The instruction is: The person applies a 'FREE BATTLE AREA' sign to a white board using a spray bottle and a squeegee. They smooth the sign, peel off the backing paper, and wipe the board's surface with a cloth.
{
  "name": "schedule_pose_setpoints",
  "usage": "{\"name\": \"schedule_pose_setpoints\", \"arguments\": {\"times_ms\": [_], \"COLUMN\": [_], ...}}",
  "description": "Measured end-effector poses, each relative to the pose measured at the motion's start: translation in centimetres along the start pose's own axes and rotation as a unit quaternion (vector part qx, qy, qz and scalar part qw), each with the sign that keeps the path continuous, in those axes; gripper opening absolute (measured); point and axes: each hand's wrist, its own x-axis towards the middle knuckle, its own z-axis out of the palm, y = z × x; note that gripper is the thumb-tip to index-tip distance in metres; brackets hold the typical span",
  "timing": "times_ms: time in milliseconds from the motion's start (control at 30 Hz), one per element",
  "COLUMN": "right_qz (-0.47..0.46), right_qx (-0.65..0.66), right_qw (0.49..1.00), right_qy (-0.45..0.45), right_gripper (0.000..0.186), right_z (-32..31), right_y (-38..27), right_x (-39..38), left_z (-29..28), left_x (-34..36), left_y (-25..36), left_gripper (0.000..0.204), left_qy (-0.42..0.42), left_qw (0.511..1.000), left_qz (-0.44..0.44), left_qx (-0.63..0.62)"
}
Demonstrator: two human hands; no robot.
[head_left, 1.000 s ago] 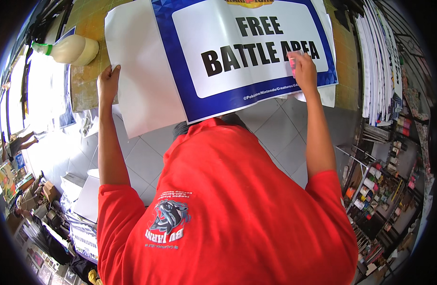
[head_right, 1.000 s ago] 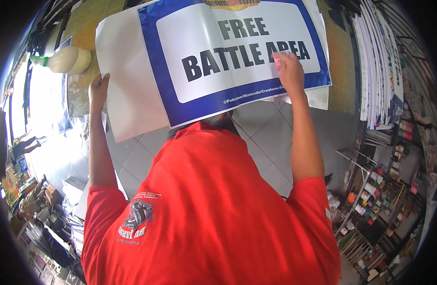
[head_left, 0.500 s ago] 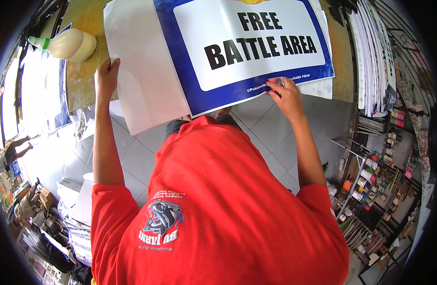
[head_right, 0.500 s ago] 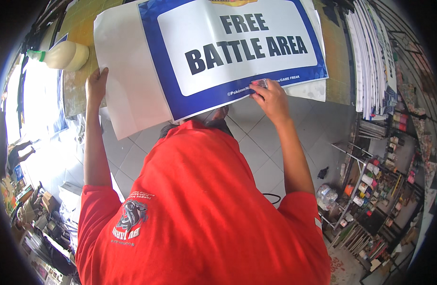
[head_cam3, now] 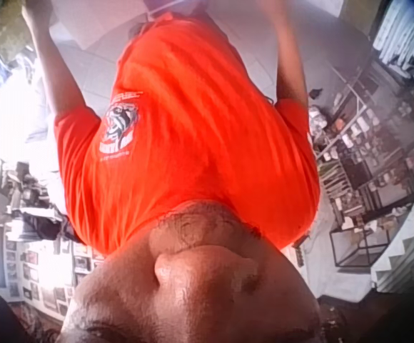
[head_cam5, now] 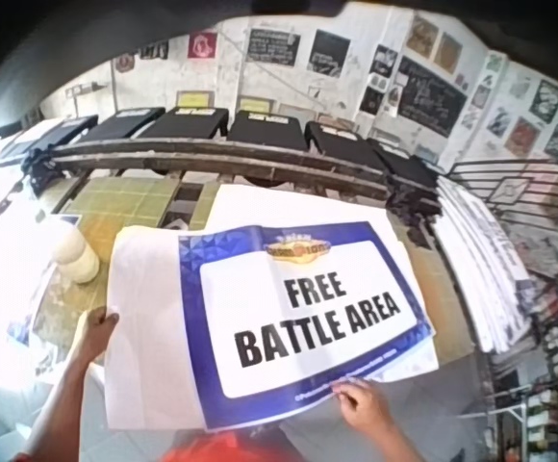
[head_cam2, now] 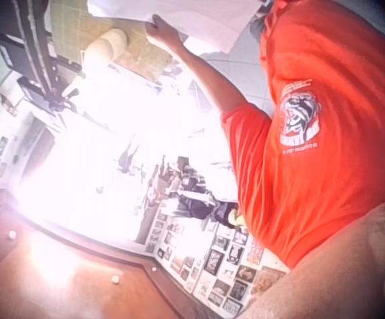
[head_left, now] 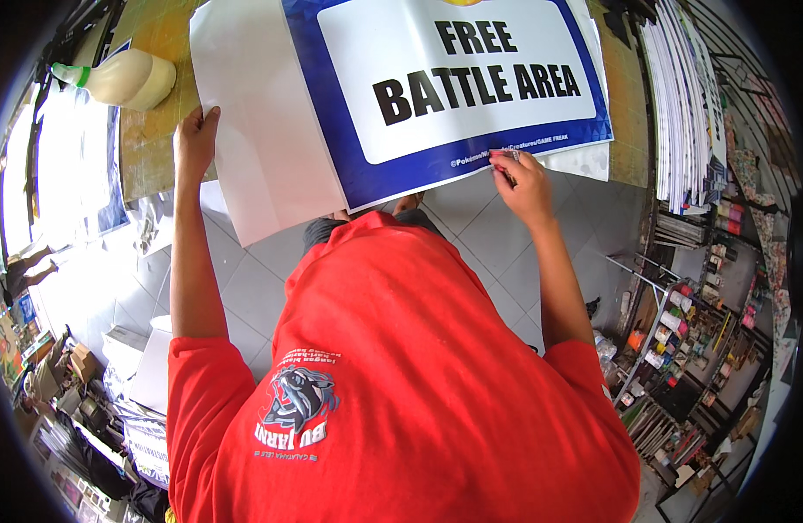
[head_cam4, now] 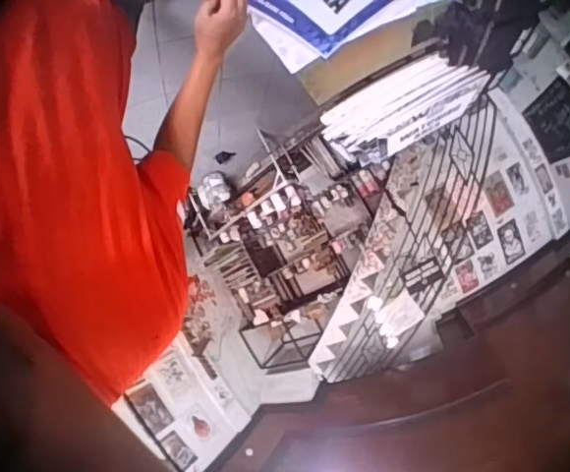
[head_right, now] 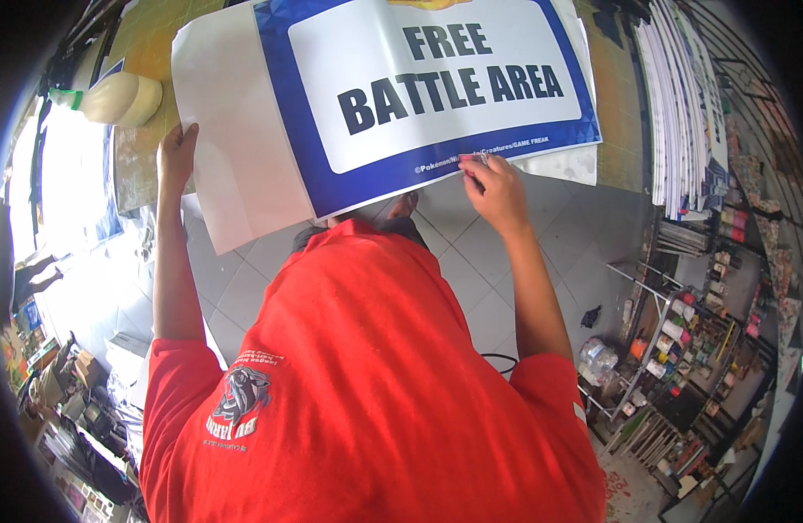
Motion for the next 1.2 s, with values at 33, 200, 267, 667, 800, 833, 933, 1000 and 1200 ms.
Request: {"name": "schedule_pose_setpoints", "arguments": {"times_ms": [33,200,267,667,800,833,933,1000,1200], "right_qz": [0.073,0.181,0.098,-0.051,0.025,0.055,0.028,0.031,-0.004], "right_qx": [0.084,0.176,0.057,-0.079,0.0,0.041,0.0,-0.071,-0.068], "right_qw": [0.994,0.967,0.993,0.996,0.999,0.996,0.997,0.996,0.997], "right_qy": [0.025,0.031,-0.017,0.003,0.034,0.048,0.068,0.045,0.039], "right_gripper": [0.022,0.014,0.015,0.033,0.036,0.037,0.043,0.042,0.032], "right_z": [0.0,-2.2,-4.0,-0.9,-1.7,-1.6,-1.4,-1.6,-0.1], "right_y": [0.1,1.6,1.3,1.4,-0.1,-0.5,-1.1,-2.1,-3.4], "right_x": [0.1,3.3,6.4,3.3,0.7,0.2,-0.6,-1.2,-1.2], "left_z": [0.0,0.2,0.1,-3.3,-3.8,-3.8,-4.7,-3.6,-3.3], "left_x": [0.0,0.3,0.2,-0.6,1.4,2.5,6.1,4.3,6.7], "left_y": [0.0,-0.6,0.1,6.5,9.1,9.4,9.3,20.2,21.6], "left_gripper": [0.038,0.038,0.038,0.037,0.041,0.041,0.039,0.014,0.017], "left_qy": [-0.002,0.0,0.003,-0.095,-0.146,-0.165,-0.258,-0.161,-0.17], "left_qw": [1.0,1.0,1.0,0.884,0.829,0.802,0.765,0.749,0.753], "left_qz": [-0.004,0.003,0.007,-0.171,-0.162,-0.156,-0.128,-0.146,-0.097], "left_qx": [-0.003,-0.008,-0.024,-0.425,-0.514,-0.553,-0.576,-0.626,-0.628]}}
